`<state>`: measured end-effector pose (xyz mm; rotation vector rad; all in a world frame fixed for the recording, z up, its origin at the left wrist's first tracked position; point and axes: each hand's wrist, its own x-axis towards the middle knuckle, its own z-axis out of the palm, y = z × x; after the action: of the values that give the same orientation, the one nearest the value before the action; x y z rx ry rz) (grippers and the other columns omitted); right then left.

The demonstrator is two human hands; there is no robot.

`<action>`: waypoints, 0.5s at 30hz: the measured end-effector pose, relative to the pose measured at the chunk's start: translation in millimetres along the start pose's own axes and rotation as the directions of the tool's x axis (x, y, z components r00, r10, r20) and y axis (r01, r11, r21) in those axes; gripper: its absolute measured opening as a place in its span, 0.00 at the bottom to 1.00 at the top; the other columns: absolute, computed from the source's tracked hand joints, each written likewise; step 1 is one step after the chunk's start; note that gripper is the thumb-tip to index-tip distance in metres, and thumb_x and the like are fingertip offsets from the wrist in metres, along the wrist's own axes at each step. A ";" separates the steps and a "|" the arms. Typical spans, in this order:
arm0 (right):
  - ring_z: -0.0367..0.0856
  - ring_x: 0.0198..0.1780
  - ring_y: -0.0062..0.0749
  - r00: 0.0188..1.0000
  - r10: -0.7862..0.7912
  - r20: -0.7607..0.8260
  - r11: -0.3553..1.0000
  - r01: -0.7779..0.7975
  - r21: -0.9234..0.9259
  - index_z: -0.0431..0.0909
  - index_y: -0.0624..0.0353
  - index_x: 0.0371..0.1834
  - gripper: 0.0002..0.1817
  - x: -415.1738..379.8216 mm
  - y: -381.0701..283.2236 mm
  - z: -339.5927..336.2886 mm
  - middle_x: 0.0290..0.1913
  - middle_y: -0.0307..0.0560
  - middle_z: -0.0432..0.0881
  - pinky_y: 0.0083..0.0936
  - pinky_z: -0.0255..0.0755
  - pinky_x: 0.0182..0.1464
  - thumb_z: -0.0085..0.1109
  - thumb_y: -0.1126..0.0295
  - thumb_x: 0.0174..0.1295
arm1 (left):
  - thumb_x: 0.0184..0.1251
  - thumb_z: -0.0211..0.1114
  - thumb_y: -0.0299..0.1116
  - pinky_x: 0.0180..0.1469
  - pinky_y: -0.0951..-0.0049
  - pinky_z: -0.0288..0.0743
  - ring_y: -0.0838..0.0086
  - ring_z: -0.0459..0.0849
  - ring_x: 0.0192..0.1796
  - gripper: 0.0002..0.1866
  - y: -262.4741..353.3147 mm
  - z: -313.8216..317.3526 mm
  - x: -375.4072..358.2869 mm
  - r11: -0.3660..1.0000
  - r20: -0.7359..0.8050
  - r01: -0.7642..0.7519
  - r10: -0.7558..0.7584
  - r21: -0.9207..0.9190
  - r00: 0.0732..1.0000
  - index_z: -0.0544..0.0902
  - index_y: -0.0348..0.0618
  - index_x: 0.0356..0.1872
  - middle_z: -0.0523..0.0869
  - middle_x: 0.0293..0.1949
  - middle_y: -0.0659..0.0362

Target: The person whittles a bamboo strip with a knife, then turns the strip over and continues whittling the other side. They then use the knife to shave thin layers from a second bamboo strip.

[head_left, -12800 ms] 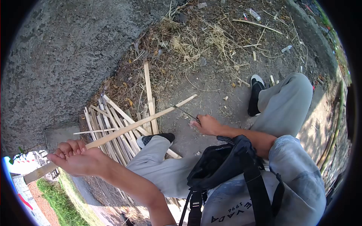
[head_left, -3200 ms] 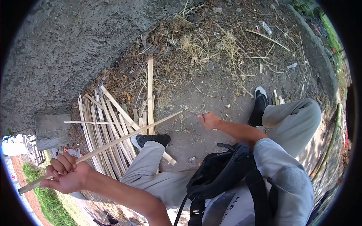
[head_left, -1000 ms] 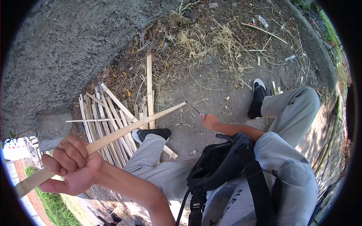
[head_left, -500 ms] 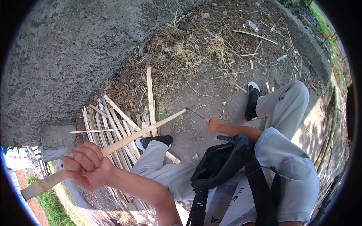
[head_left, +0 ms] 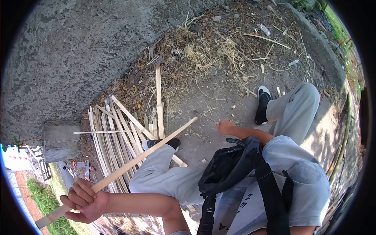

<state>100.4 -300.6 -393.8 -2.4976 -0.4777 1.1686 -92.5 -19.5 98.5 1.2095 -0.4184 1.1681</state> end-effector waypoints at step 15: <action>0.80 0.21 0.26 0.769 0.020 -0.638 0.850 0.323 0.416 0.75 0.62 0.22 0.18 -40.5 -44.0 -178.9 0.17 0.41 0.79 0.24 0.75 0.26 0.64 0.60 0.61 | 0.75 0.52 0.50 0.13 0.83 0.47 0.86 0.51 0.07 0.28 8.9 -85.8 0.7 0.948 -0.195 -0.077 0.017 -0.308 0.981 0.58 0.55 0.13 0.57 0.06 0.71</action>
<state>208.8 -308.3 -239.7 -2.1320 -0.1525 0.2741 -126.3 55.3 72.1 0.8078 -0.4703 1.1943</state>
